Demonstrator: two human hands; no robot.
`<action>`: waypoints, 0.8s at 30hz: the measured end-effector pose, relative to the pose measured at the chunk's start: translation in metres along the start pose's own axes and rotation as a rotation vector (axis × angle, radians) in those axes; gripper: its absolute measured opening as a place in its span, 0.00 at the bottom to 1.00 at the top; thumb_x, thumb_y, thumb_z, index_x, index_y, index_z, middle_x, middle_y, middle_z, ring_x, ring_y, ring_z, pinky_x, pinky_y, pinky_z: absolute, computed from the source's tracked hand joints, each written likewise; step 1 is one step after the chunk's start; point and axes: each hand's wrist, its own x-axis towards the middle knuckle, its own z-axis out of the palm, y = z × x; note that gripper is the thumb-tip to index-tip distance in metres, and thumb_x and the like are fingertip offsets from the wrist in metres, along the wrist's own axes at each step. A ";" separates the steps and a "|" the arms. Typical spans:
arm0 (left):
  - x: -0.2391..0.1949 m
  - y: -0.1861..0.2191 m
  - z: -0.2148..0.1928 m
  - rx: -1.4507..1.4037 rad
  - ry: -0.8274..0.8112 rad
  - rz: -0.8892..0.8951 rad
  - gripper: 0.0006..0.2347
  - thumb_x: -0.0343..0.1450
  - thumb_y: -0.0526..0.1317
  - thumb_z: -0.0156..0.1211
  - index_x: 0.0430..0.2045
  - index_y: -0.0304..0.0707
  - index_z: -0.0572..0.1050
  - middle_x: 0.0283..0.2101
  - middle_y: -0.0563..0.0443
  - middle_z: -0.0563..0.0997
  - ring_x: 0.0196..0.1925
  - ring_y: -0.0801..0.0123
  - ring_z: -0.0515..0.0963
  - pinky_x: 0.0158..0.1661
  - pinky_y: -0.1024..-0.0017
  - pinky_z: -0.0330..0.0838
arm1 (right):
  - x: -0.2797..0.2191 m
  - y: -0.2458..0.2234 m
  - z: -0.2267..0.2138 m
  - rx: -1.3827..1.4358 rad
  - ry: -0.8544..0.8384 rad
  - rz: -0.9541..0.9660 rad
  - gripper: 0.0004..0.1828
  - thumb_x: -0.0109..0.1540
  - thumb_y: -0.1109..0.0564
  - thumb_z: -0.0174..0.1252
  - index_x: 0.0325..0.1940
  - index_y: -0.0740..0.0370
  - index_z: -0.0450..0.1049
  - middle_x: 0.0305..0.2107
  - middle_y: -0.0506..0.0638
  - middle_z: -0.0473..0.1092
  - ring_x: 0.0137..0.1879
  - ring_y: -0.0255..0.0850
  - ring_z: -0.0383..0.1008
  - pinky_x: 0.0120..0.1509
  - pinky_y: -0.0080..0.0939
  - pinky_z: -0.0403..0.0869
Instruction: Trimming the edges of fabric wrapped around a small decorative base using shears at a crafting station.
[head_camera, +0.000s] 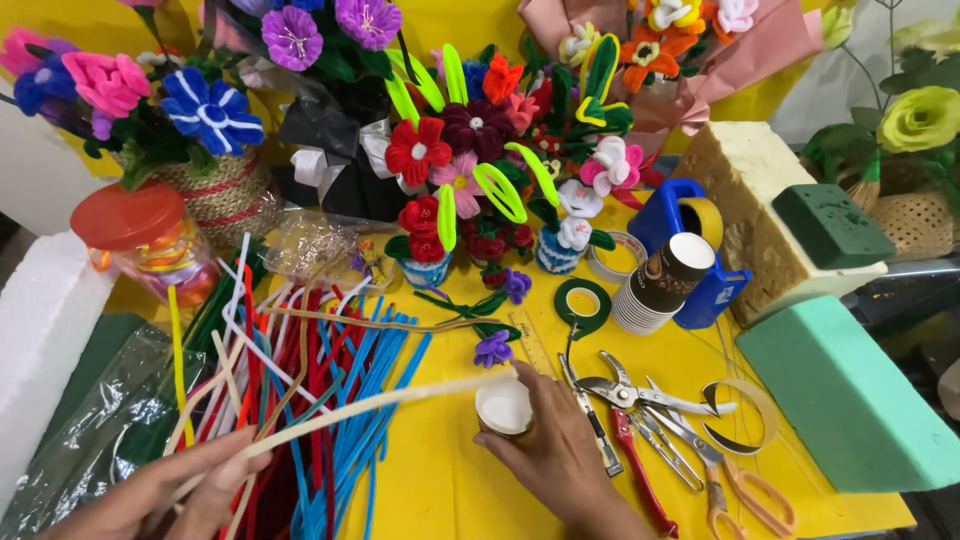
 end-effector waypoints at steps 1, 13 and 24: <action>-0.022 0.003 0.015 0.107 0.147 0.217 0.15 0.74 0.39 0.63 0.54 0.61 0.89 0.47 0.56 0.97 0.32 0.61 0.80 0.33 0.66 0.65 | 0.001 0.002 0.003 -0.034 0.024 -0.016 0.50 0.54 0.34 0.73 0.73 0.51 0.57 0.54 0.56 0.70 0.61 0.53 0.69 0.60 0.57 0.70; 0.014 -0.013 0.084 -0.298 -0.182 0.416 0.13 0.67 0.32 0.68 0.43 0.30 0.92 0.35 0.34 0.98 0.23 0.60 0.75 0.29 0.69 0.70 | -0.021 0.005 -0.068 0.630 0.073 -0.019 0.21 0.58 0.55 0.68 0.54 0.65 0.78 0.37 0.50 0.74 0.40 0.37 0.73 0.42 0.35 0.75; 0.038 -0.060 0.170 -0.234 -0.815 0.234 0.11 0.68 0.32 0.71 0.41 0.23 0.90 0.35 0.36 0.94 0.29 0.68 0.85 0.33 0.81 0.73 | -0.040 0.021 -0.058 1.197 0.047 -0.366 0.05 0.61 0.64 0.66 0.40 0.66 0.84 0.31 0.59 0.77 0.35 0.45 0.78 0.39 0.41 0.80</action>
